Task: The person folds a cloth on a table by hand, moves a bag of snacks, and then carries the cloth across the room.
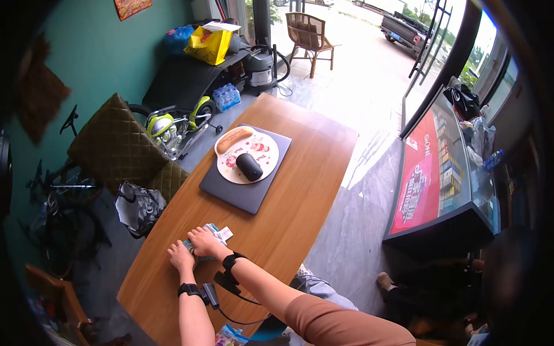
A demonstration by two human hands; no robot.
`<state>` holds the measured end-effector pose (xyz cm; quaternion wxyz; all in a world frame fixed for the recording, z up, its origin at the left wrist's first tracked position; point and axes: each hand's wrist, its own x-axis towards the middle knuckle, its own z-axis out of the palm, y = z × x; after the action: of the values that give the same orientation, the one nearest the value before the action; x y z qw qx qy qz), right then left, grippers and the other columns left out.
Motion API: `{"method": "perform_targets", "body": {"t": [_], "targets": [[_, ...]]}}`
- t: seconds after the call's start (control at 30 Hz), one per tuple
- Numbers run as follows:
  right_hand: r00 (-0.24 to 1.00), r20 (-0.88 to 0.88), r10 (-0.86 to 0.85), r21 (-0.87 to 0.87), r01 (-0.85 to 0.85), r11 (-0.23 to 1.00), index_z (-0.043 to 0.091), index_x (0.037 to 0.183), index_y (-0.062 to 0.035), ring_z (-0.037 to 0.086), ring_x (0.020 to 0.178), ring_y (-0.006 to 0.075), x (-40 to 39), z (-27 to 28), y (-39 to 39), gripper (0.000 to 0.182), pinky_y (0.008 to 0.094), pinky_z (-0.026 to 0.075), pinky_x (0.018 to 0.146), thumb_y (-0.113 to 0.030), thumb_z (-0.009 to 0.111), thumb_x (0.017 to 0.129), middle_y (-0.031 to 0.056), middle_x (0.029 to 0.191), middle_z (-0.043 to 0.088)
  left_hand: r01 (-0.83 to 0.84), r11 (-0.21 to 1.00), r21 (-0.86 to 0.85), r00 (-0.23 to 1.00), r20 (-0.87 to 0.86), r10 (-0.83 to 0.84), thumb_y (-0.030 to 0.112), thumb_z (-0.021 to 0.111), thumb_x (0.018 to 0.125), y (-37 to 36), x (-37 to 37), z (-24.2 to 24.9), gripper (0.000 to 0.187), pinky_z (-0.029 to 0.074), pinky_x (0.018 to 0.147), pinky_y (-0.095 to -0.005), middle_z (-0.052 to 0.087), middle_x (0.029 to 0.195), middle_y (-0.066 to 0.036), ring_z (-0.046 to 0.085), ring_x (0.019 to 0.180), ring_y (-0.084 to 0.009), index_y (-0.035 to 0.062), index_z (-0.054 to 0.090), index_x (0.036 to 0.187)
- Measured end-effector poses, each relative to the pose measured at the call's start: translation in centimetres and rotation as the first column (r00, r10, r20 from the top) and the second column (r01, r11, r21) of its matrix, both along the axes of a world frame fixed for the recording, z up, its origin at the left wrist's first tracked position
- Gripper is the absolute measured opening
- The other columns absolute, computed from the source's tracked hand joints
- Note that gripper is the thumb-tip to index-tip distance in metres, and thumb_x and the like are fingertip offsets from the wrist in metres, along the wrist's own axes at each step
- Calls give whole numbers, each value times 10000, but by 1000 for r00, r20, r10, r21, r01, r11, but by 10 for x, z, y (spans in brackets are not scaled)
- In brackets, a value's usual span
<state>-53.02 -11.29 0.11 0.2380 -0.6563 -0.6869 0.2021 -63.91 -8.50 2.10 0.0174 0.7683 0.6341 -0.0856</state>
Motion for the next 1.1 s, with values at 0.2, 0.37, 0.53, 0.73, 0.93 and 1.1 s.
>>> {"method": "perform_targets", "body": {"t": [0.2,0.37,0.53,0.73,0.93,1.1], "targets": [[999,34,-23,-4,23,1000,496,955,-27,483,967,272,20,-3,-43,438,362,382,817,-190,591,560,110,942,539,17,1000,-19,1000,-6,-17,165,647,708,-43,23,1,358,480,771,-390,498,1060,-109,473,1031,-272,107,479,1019],[996,33,-86,8,86,996,492,946,-34,480,946,277,29,6,-104,423,377,378,786,-192,594,567,116,922,526,49,999,-14,999,-18,-49,178,598,759,-91,35,-7,277,484,764,-378,501,1052,-105,476,1026,-264,110,485,1003],[994,64,-85,11,84,996,494,1004,-28,480,959,280,34,6,-164,467,380,379,783,-197,599,581,118,940,528,65,996,-55,998,8,-64,211,628,735,-145,38,-13,337,478,764,-377,494,1059,-106,467,1035,-264,115,482,1024],[991,94,-98,-42,102,994,494,1014,-33,480,973,273,26,12,-220,465,379,377,786,-187,599,588,110,950,526,109,985,-131,994,4,-110,230,670,693,-196,31,-9,427,474,789,-381,487,1084,-116,456,1059,-285,110,469,1050],[989,93,-119,-105,128,986,532,1019,-55,505,954,263,9,11,-245,450,378,380,791,-193,600,596,86,936,564,51,993,-105,998,32,-47,218,666,695,-241,19,3,405,473,790,-390,484,1085,-125,455,1055,-306,116,471,1035],[993,102,-67,-134,80,988,538,1055,-77,495,977,256,0,12,-259,480,381,371,796,-210,591,597,81,969,562,27,997,-74,996,89,-20,206,646,718,-254,4,-14,353,484,768,-396,496,1073,-122,468,1045,-312,105,483,1015]]}}
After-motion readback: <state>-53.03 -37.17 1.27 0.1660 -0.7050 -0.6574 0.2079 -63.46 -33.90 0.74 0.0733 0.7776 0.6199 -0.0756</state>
